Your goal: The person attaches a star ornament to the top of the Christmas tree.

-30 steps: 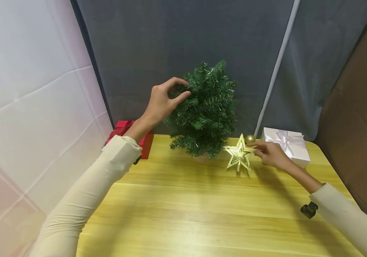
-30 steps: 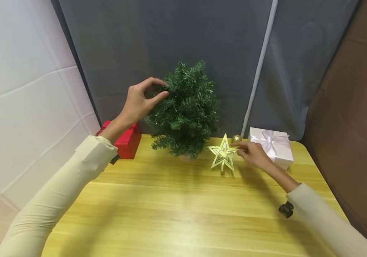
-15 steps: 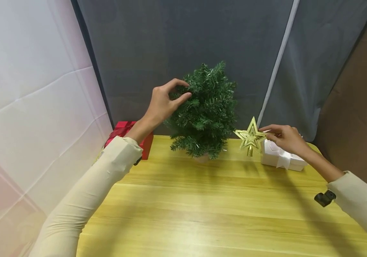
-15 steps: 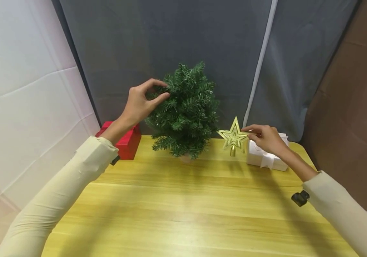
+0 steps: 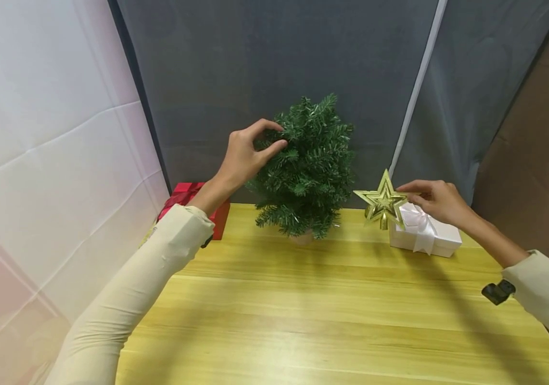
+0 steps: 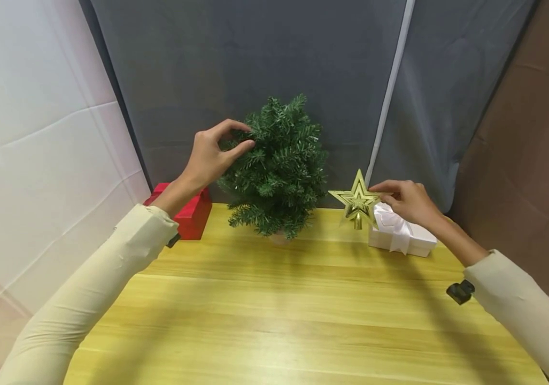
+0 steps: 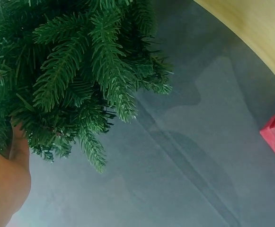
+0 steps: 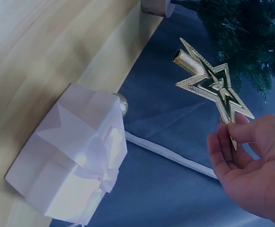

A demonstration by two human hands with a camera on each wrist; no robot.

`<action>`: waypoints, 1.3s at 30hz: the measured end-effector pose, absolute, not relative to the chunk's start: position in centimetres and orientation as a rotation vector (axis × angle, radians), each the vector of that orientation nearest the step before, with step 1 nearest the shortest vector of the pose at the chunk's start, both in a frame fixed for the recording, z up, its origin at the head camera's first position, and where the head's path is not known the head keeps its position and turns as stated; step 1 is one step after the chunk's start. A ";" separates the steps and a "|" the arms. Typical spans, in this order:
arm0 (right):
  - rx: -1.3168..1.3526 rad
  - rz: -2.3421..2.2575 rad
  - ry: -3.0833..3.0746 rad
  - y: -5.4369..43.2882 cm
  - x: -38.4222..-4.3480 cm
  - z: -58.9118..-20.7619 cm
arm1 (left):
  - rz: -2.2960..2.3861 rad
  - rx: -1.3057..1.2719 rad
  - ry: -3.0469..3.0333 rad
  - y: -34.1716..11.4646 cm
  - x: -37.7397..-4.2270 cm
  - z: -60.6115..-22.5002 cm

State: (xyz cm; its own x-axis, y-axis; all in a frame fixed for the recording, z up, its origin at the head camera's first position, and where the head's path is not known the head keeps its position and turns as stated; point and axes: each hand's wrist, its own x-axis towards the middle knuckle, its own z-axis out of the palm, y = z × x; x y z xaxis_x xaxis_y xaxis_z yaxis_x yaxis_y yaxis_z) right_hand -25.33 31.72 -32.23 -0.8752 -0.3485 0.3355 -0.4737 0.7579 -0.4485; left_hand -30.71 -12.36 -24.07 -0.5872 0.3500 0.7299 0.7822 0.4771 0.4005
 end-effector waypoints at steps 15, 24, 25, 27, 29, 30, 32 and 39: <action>0.487 0.764 -2.773 32.1 -24.9 -29.3 | -1.009 -0.935 -2.141 -12.3 -30.9 -24.4; 0.417 0.739 -2.770 32.3 -24.9 -26.9 | -1.015 -0.944 -2.132 -12.4 -31.0 -24.4; 0.412 0.737 -2.765 32.3 -24.9 -26.6 | -1.016 -0.949 -2.129 -12.4 -31.0 -24.4; 0.400 0.737 -2.757 32.3 -24.9 -25.9 | -1.016 -0.952 -2.127 -12.3 -31.0 -24.4; 0.393 0.740 -2.748 32.3 -24.9 -25.2 | -1.013 -0.952 -2.127 -12.2 -31.1 -24.5; 0.388 0.739 -2.743 32.2 -24.9 -24.8 | -1.015 -0.954 -2.126 -12.2 -31.1 -24.5; 0.375 0.735 -2.734 32.2 -24.9 -24.0 | -1.022 -0.958 -2.122 -12.2 -31.1 -24.6; 0.330 0.748 -2.697 32.5 -24.9 -21.1 | -1.035 -0.956 -2.104 -12.4 -31.2 -24.8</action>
State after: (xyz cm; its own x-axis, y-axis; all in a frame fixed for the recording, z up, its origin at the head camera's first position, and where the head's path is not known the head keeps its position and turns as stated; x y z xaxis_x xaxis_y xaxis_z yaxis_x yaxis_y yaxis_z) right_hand -24.93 32.46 -21.06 -0.9214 -0.1342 0.3648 -0.3030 0.8360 -0.4576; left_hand -31.22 -12.42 -24.79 -0.5606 0.3368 0.7565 0.8049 0.4364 0.4021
